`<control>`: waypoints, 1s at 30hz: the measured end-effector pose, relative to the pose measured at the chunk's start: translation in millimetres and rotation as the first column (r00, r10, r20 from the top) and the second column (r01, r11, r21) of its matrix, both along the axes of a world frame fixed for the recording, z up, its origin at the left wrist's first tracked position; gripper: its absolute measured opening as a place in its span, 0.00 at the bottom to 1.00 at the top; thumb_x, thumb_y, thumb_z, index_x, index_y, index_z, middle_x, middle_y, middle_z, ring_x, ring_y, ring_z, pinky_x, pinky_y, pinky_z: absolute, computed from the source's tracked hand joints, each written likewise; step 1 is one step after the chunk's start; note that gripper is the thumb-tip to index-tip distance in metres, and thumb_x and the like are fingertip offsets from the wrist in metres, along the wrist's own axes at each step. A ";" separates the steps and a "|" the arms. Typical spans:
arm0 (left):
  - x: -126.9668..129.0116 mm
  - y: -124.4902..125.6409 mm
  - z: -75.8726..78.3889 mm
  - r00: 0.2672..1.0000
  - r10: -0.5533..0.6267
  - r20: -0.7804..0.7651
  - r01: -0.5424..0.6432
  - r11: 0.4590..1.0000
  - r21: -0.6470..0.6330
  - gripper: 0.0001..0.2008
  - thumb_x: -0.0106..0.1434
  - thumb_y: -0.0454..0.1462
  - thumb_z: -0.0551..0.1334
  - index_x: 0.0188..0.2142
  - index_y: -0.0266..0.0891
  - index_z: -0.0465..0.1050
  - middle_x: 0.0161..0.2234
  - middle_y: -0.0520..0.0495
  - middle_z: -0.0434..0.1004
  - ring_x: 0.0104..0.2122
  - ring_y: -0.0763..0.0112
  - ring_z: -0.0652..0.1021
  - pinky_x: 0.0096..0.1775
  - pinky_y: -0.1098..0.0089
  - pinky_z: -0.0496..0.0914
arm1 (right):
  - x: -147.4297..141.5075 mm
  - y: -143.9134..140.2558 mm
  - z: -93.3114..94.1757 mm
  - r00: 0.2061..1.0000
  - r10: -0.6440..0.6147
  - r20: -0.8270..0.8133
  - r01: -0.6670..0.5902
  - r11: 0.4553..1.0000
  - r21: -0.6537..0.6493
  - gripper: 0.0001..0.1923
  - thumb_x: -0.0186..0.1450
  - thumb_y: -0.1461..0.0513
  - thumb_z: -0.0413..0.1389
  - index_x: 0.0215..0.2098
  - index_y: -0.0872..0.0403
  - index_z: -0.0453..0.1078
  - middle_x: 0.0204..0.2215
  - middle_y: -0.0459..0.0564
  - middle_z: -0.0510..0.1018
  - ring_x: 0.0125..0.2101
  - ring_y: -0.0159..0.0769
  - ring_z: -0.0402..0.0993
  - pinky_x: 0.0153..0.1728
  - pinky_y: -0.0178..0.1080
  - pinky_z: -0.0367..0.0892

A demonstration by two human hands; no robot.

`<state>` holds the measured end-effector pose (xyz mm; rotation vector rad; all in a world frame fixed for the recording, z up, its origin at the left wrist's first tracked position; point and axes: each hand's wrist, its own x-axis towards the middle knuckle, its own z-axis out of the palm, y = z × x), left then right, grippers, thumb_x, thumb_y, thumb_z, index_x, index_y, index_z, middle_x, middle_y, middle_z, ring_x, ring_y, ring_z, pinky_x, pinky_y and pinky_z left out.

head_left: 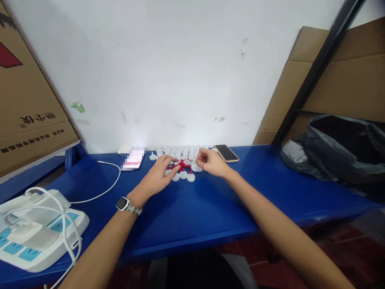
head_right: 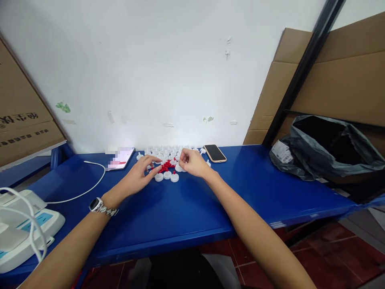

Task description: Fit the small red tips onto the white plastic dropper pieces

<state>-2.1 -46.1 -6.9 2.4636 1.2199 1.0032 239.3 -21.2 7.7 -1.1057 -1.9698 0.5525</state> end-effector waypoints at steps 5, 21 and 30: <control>1.4 1.0 1.0 1.000 -0.015 -0.027 0.015 1.000 0.011 0.17 0.70 0.49 0.52 0.45 0.43 0.73 0.46 0.43 0.72 0.48 0.60 0.72 0.48 0.59 0.70 | -2.9 -0.2 -7.5 0.979 0.032 0.200 -0.041 0.998 0.039 0.04 0.55 0.68 0.54 0.28 0.55 0.67 0.24 0.44 0.74 0.25 0.29 0.67 0.28 0.32 0.59; 1.7 2.0 0.1 0.999 -0.021 -0.036 0.022 0.999 0.034 0.16 0.70 0.48 0.53 0.42 0.43 0.74 0.45 0.43 0.71 0.48 0.60 0.72 0.49 0.57 0.70 | 11.4 9.3 -6.6 0.941 -0.201 0.271 0.188 0.979 0.073 0.07 0.61 0.61 0.57 0.36 0.55 0.73 0.23 0.45 0.77 0.24 0.31 0.70 0.28 0.34 0.58; 6.9 -1.6 1.6 1.000 -0.016 -0.016 0.017 0.998 0.061 0.14 0.70 0.47 0.54 0.44 0.43 0.73 0.46 0.44 0.72 0.49 0.59 0.72 0.51 0.57 0.68 | 6.9 7.5 -6.3 0.984 -0.113 0.136 0.109 0.993 0.036 0.05 0.57 0.68 0.55 0.30 0.56 0.72 0.25 0.47 0.78 0.26 0.31 0.70 0.29 0.34 0.61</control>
